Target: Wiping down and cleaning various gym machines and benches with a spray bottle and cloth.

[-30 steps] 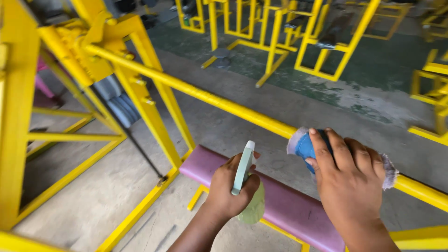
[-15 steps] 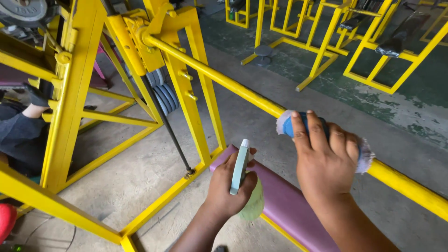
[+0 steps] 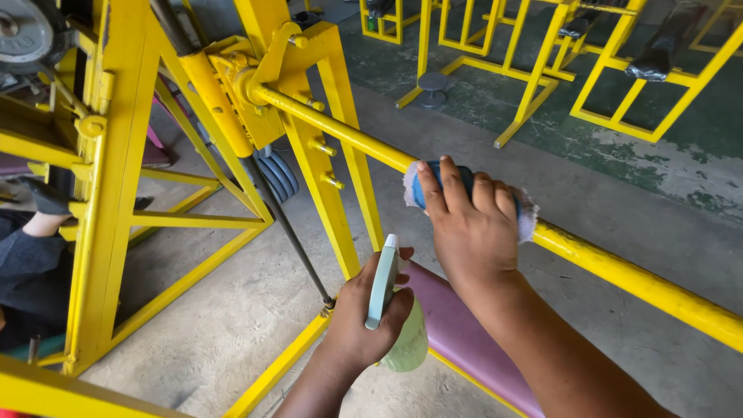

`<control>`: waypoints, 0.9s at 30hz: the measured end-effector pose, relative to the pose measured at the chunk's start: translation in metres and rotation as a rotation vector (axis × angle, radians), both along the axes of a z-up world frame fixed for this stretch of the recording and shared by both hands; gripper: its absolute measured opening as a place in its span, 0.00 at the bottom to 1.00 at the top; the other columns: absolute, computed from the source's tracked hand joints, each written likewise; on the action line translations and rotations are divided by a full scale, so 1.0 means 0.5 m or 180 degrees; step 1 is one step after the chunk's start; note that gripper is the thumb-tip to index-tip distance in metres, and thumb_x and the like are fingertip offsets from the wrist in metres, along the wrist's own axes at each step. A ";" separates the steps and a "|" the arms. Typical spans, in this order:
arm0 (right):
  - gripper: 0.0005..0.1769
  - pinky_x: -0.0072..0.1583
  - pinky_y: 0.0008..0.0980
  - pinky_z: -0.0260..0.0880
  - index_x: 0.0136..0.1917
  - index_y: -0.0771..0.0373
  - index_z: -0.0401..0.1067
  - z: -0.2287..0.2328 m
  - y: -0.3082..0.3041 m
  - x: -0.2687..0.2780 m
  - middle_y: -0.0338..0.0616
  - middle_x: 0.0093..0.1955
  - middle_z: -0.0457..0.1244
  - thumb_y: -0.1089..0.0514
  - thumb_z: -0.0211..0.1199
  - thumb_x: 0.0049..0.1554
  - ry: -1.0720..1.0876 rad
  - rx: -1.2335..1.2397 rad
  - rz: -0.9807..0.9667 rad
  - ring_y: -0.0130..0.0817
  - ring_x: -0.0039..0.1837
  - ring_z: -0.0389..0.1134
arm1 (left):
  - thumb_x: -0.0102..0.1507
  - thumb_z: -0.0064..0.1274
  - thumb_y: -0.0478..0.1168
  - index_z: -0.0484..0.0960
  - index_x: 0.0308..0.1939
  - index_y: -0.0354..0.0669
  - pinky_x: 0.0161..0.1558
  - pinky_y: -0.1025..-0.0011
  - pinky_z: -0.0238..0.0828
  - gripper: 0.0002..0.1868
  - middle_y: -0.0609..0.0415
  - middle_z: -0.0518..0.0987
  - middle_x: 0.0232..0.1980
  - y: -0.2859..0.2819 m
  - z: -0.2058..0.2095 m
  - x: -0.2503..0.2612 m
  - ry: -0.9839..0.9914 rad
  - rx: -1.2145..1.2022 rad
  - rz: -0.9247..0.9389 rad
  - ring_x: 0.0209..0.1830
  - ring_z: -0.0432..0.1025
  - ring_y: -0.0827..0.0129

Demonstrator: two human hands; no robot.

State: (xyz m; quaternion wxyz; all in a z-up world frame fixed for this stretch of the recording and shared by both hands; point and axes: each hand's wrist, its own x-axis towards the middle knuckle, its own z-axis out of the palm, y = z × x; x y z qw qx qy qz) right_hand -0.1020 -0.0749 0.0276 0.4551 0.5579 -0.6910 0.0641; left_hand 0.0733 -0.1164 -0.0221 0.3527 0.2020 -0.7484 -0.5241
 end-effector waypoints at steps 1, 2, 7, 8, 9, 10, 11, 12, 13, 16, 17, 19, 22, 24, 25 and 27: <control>0.31 0.61 0.47 0.63 0.71 0.51 0.73 -0.002 -0.009 0.001 0.42 0.68 0.66 0.49 0.63 0.54 -0.0008 -0.0009 -0.0043 0.46 0.57 0.65 | 0.58 0.49 0.34 0.74 0.63 0.38 0.53 0.64 0.78 0.27 0.44 0.83 0.50 -0.012 0.001 0.002 -0.0008 -0.0009 -0.0043 0.49 0.82 0.57; 0.30 0.61 0.45 0.63 0.72 0.51 0.73 -0.005 -0.017 0.001 0.41 0.68 0.66 0.50 0.63 0.56 -0.0022 -0.0014 -0.0056 0.45 0.56 0.65 | 0.58 0.49 0.34 0.74 0.63 0.39 0.51 0.64 0.79 0.27 0.45 0.84 0.48 -0.024 0.001 0.004 -0.0104 0.0031 -0.0047 0.47 0.83 0.58; 0.29 0.57 0.41 0.63 0.71 0.46 0.74 -0.002 -0.019 0.000 0.35 0.65 0.67 0.54 0.63 0.56 0.0170 -0.0002 -0.0254 0.39 0.52 0.66 | 0.58 0.51 0.35 0.76 0.61 0.42 0.47 0.64 0.79 0.26 0.46 0.84 0.40 -0.061 0.002 0.002 -0.0342 -0.0208 -0.0064 0.39 0.83 0.57; 0.28 0.57 0.40 0.63 0.71 0.46 0.74 -0.003 -0.017 -0.001 0.35 0.65 0.67 0.54 0.63 0.57 0.0007 -0.0017 -0.0144 0.38 0.52 0.66 | 0.57 0.51 0.35 0.76 0.60 0.42 0.46 0.63 0.79 0.25 0.45 0.84 0.41 -0.063 0.004 0.000 -0.0382 -0.0292 -0.0069 0.39 0.83 0.56; 0.28 0.57 0.40 0.63 0.71 0.46 0.74 0.000 -0.014 -0.002 0.35 0.65 0.67 0.55 0.63 0.57 -0.0148 -0.0043 -0.0037 0.37 0.51 0.66 | 0.56 0.51 0.35 0.77 0.59 0.42 0.45 0.63 0.79 0.25 0.45 0.84 0.43 -0.065 0.008 -0.004 -0.0414 -0.0385 -0.0076 0.40 0.83 0.55; 0.28 0.57 0.40 0.63 0.71 0.46 0.74 0.002 -0.008 0.003 0.35 0.65 0.67 0.55 0.63 0.57 -0.0150 -0.0039 -0.0088 0.37 0.51 0.66 | 0.56 0.51 0.35 0.77 0.59 0.42 0.45 0.63 0.79 0.25 0.45 0.84 0.43 -0.062 0.007 -0.005 -0.0413 -0.0382 -0.0126 0.40 0.83 0.55; 0.29 0.56 0.38 0.64 0.70 0.45 0.74 0.006 -0.006 0.003 0.34 0.65 0.67 0.56 0.63 0.55 -0.0138 0.0032 -0.0141 0.35 0.52 0.67 | 0.56 0.50 0.35 0.77 0.59 0.43 0.46 0.63 0.79 0.24 0.45 0.84 0.41 -0.064 0.008 -0.010 -0.0455 -0.0260 -0.0181 0.39 0.83 0.56; 0.30 0.56 0.37 0.65 0.69 0.44 0.74 0.011 -0.003 0.004 0.32 0.65 0.67 0.58 0.63 0.53 -0.0127 0.0103 -0.0196 0.33 0.53 0.68 | 0.56 0.50 0.36 0.77 0.58 0.44 0.46 0.63 0.79 0.24 0.44 0.85 0.40 -0.065 0.009 -0.014 -0.0498 -0.0138 -0.0236 0.38 0.84 0.56; 0.30 0.56 0.37 0.65 0.69 0.44 0.74 0.016 0.011 -0.001 0.32 0.65 0.67 0.58 0.63 0.53 -0.0117 0.0097 -0.0225 0.33 0.53 0.68 | 0.56 0.50 0.36 0.77 0.58 0.44 0.46 0.63 0.79 0.24 0.44 0.85 0.40 -0.063 0.012 -0.018 -0.0487 -0.0146 -0.0264 0.38 0.84 0.56; 0.27 0.56 0.39 0.66 0.69 0.47 0.74 0.024 0.061 -0.006 0.36 0.63 0.67 0.51 0.66 0.56 -0.0498 0.0223 -0.0180 0.37 0.53 0.69 | 0.55 0.48 0.34 0.71 0.62 0.41 0.49 0.62 0.79 0.29 0.45 0.84 0.52 -0.048 0.011 -0.020 -0.0069 -0.0275 -0.0423 0.43 0.83 0.56; 0.29 0.55 0.40 0.67 0.69 0.48 0.74 0.032 0.080 -0.007 0.36 0.63 0.67 0.50 0.68 0.54 -0.0553 0.0332 -0.0279 0.37 0.53 0.70 | 0.55 0.49 0.35 0.71 0.62 0.42 0.48 0.62 0.78 0.29 0.46 0.85 0.52 -0.042 0.014 -0.022 -0.0108 -0.0316 -0.0395 0.41 0.83 0.56; 0.30 0.55 0.40 0.67 0.69 0.48 0.74 0.044 0.118 -0.007 0.35 0.64 0.68 0.48 0.70 0.52 -0.0598 0.0454 -0.0382 0.37 0.53 0.70 | 0.54 0.49 0.35 0.70 0.62 0.42 0.48 0.62 0.78 0.30 0.47 0.85 0.52 -0.028 0.019 -0.025 -0.0137 -0.0344 -0.0369 0.40 0.83 0.56; 0.34 0.60 0.41 0.67 0.70 0.49 0.74 0.054 0.167 -0.005 0.34 0.63 0.67 0.50 0.72 0.50 -0.0772 0.0383 -0.0392 0.37 0.55 0.70 | 0.56 0.51 0.37 0.76 0.58 0.47 0.46 0.63 0.80 0.25 0.44 0.86 0.37 -0.003 0.025 -0.032 -0.0762 -0.0192 -0.0368 0.37 0.84 0.57; 0.33 0.60 0.41 0.66 0.68 0.47 0.74 0.056 0.188 -0.008 0.33 0.64 0.68 0.50 0.72 0.48 -0.0789 0.0277 -0.0356 0.36 0.57 0.70 | 0.54 0.50 0.35 0.77 0.57 0.42 0.45 0.61 0.79 0.26 0.43 0.81 0.52 0.012 0.025 -0.043 -0.0128 -0.0661 -0.0319 0.38 0.81 0.55; 0.33 0.60 0.41 0.66 0.68 0.47 0.74 0.053 0.194 -0.015 0.33 0.64 0.68 0.50 0.72 0.48 -0.0783 0.0265 -0.0354 0.36 0.57 0.70 | 0.54 0.50 0.35 0.77 0.57 0.42 0.45 0.61 0.79 0.26 0.43 0.81 0.52 0.022 0.033 -0.045 -0.0122 -0.0673 -0.0318 0.38 0.81 0.55; 0.32 0.61 0.40 0.66 0.68 0.47 0.74 0.045 0.207 -0.030 0.36 0.65 0.67 0.51 0.72 0.50 -0.0709 0.0256 -0.0144 0.37 0.58 0.70 | 0.54 0.51 0.36 0.76 0.57 0.42 0.45 0.60 0.78 0.26 0.43 0.78 0.54 0.039 0.046 -0.052 -0.0225 -0.0789 -0.0327 0.40 0.80 0.54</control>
